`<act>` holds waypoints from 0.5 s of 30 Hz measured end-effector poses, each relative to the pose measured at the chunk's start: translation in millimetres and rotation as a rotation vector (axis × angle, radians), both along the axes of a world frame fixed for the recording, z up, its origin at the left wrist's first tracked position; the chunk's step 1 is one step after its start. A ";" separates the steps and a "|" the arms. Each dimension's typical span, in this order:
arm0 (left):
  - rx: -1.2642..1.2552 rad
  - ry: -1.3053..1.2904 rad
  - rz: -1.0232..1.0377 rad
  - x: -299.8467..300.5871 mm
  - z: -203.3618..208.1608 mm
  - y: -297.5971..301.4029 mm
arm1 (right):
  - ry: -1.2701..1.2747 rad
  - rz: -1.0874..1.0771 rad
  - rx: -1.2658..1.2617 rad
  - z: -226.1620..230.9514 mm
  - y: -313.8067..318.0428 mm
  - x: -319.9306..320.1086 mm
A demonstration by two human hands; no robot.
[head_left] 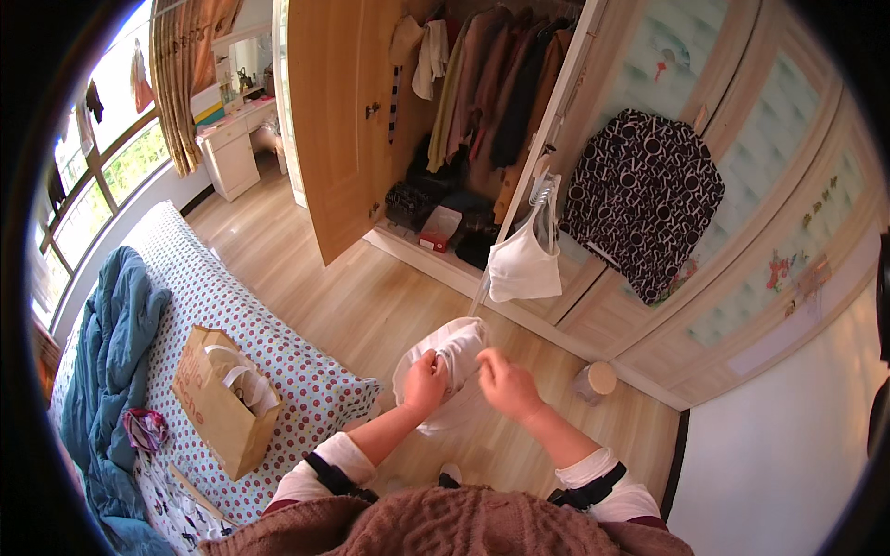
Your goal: The person takes several pieces of clothing from a paper bag on the bed, including a white bra and a gray bra. They hang each item on a multi-hook hanger attached to a wardrobe door. The person also opens and closes the window briefly before returning to hang more items.
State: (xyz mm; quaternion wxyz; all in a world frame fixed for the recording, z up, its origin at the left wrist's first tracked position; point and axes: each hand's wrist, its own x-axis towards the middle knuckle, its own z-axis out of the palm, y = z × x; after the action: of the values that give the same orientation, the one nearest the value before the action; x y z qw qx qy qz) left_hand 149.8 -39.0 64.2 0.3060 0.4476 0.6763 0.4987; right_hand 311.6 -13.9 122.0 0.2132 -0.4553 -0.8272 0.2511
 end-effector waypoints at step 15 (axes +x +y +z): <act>-0.133 -0.888 -0.189 -5.4 16.9 19.5 | -0.619 -0.260 -0.280 -68.8 5.5 69.6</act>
State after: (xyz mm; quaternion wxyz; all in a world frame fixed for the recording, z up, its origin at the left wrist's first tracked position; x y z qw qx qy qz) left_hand 144.3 -19.5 81.1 0.6384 0.2294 0.4663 0.5678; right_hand 381.2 -8.4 53.2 -0.0817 -0.6360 -0.7453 0.1828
